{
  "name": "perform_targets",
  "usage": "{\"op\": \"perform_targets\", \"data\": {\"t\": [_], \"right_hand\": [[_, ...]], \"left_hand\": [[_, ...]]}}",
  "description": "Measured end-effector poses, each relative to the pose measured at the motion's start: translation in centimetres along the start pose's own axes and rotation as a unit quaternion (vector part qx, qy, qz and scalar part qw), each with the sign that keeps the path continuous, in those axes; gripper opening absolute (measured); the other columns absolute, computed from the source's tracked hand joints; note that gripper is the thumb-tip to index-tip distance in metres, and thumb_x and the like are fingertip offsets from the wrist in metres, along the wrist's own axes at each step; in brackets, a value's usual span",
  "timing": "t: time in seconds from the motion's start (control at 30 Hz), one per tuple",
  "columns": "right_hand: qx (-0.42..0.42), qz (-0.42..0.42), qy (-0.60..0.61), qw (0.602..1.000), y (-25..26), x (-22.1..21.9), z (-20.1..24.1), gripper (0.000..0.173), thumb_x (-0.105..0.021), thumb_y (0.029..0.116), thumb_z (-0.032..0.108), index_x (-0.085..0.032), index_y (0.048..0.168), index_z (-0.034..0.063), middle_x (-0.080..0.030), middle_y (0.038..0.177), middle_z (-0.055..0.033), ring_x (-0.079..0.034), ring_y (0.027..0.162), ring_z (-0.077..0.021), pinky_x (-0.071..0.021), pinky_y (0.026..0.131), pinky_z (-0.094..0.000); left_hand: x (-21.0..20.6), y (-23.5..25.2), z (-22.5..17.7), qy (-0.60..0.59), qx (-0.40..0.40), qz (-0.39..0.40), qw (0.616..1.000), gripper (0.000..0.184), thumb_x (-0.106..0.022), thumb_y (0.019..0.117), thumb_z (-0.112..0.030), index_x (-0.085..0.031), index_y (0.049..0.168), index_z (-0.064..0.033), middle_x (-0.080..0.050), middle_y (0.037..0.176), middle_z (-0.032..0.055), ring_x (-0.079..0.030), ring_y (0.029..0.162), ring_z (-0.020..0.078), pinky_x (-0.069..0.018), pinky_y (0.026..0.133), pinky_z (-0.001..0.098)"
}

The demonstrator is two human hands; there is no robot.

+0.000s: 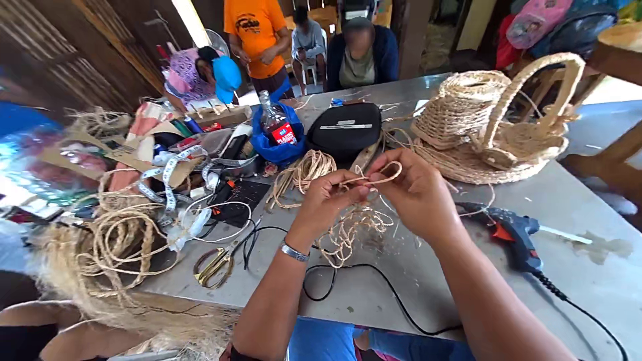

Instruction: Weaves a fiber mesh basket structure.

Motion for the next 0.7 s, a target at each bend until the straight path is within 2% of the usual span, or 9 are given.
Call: {"op": "perform_targets", "data": {"t": [0.1,0.2,0.33,0.4,0.5,0.57,0.63,0.7], "right_hand": [[0.088,-0.030,-0.050,0.994,-0.3,-0.7,0.6,0.018,-0.057,0.0991,0.001,-0.051,0.116,0.0014,-0.065,0.101,-0.0064,-0.067,0.087,-0.0086,-0.0595,0.078,-0.0260],[0.141,-0.066,-0.093,0.983,-0.7,-1.1,1.3,0.019,-0.054,0.0998,0.000,-0.048,0.118,0.0000,-0.063,0.105,-0.0085,-0.065,0.092,-0.0105,-0.0580,0.080,-0.0262],[0.191,-0.094,-0.121,0.969,-1.1,-1.1,1.7,0.021,-0.051,0.1016,0.001,-0.047,0.122,-0.0008,-0.061,0.109,-0.0105,-0.064,0.092,-0.0111,-0.0564,0.076,-0.0256],[0.206,-0.094,-0.119,0.967,-1.2,-0.7,1.6,0.026,-0.053,0.1013,0.003,-0.048,0.126,-0.0004,-0.063,0.110,-0.0103,-0.065,0.093,-0.0125,-0.0579,0.076,-0.0291],[0.211,-0.079,-0.099,0.969,-1.2,-1.0,1.4,0.035,-0.053,0.1030,0.007,-0.041,0.136,0.0020,-0.062,0.113,-0.0102,-0.065,0.096,-0.0130,-0.0569,0.082,-0.0330],[0.199,-0.081,-0.082,0.973,-0.9,-1.0,1.1,0.045,-0.053,0.1014,0.005,-0.034,0.142,0.0009,-0.059,0.116,-0.0086,-0.063,0.098,-0.0082,-0.0556,0.084,-0.0289],[0.189,-0.086,-0.068,0.976,-0.9,-0.8,0.8,0.052,-0.054,0.1000,0.004,-0.030,0.145,-0.0002,-0.057,0.122,-0.0082,-0.062,0.101,-0.0054,-0.0556,0.086,-0.0264],[0.187,-0.100,-0.052,0.976,-0.7,-0.8,0.6,0.055,-0.058,0.0986,0.004,-0.029,0.144,-0.0024,-0.055,0.125,-0.0104,-0.064,0.098,-0.0064,-0.0570,0.085,-0.0277]], "left_hand": [[0.2,0.0,-0.1,-0.038,-0.008,-0.022,0.999,0.011,-0.066,0.0959,-0.002,-0.071,0.107,-0.0025,-0.073,0.095,0.0047,-0.070,0.082,0.0102,-0.0606,0.079,0.0285],[0.1,-0.2,-0.4,-0.089,-0.020,-0.059,0.994,0.012,-0.067,0.0952,-0.001,-0.072,0.106,-0.0038,-0.073,0.094,0.0041,-0.070,0.082,0.0098,-0.0608,0.079,0.0276],[-0.7,-0.5,-0.1,-0.164,0.000,-0.095,0.982,0.013,-0.066,0.0961,-0.001,-0.073,0.106,-0.0050,-0.073,0.092,0.0049,-0.069,0.080,0.0084,-0.0588,0.075,0.0239],[-1.4,-0.4,0.0,-0.179,0.008,-0.102,0.979,0.014,-0.062,0.0978,0.000,-0.072,0.108,-0.0042,-0.073,0.095,0.0053,-0.069,0.081,0.0091,-0.0590,0.077,0.0256],[-1.4,-0.4,-0.4,-0.152,-0.004,-0.116,0.981,0.015,-0.059,0.0977,0.004,-0.069,0.109,0.0024,-0.073,0.096,0.0081,-0.070,0.082,0.0109,-0.0601,0.081,0.0294],[-1.3,-0.3,-1.0,-0.087,-0.026,-0.121,0.988,0.014,-0.062,0.0959,0.007,-0.069,0.108,0.0086,-0.073,0.093,0.0119,-0.071,0.082,0.0127,-0.0610,0.082,0.0315],[-1.6,-0.2,-1.2,-0.038,-0.040,-0.127,0.990,0.015,-0.063,0.0960,0.006,-0.069,0.109,0.0098,-0.072,0.094,0.0130,-0.070,0.081,0.0121,-0.0604,0.081,0.0304],[-1.6,-0.2,-1.3,0.026,-0.063,-0.135,0.988,0.016,-0.062,0.0969,0.003,-0.068,0.110,0.0095,-0.070,0.096,0.0140,-0.069,0.084,0.0129,-0.0602,0.083,0.0316]]}}
Point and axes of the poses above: each hand's wrist, its own y-axis towards the middle knuckle, its own x-axis out of the back of the hand, z = x × y, the point moved 6 cm from there along y, towards the middle knuckle
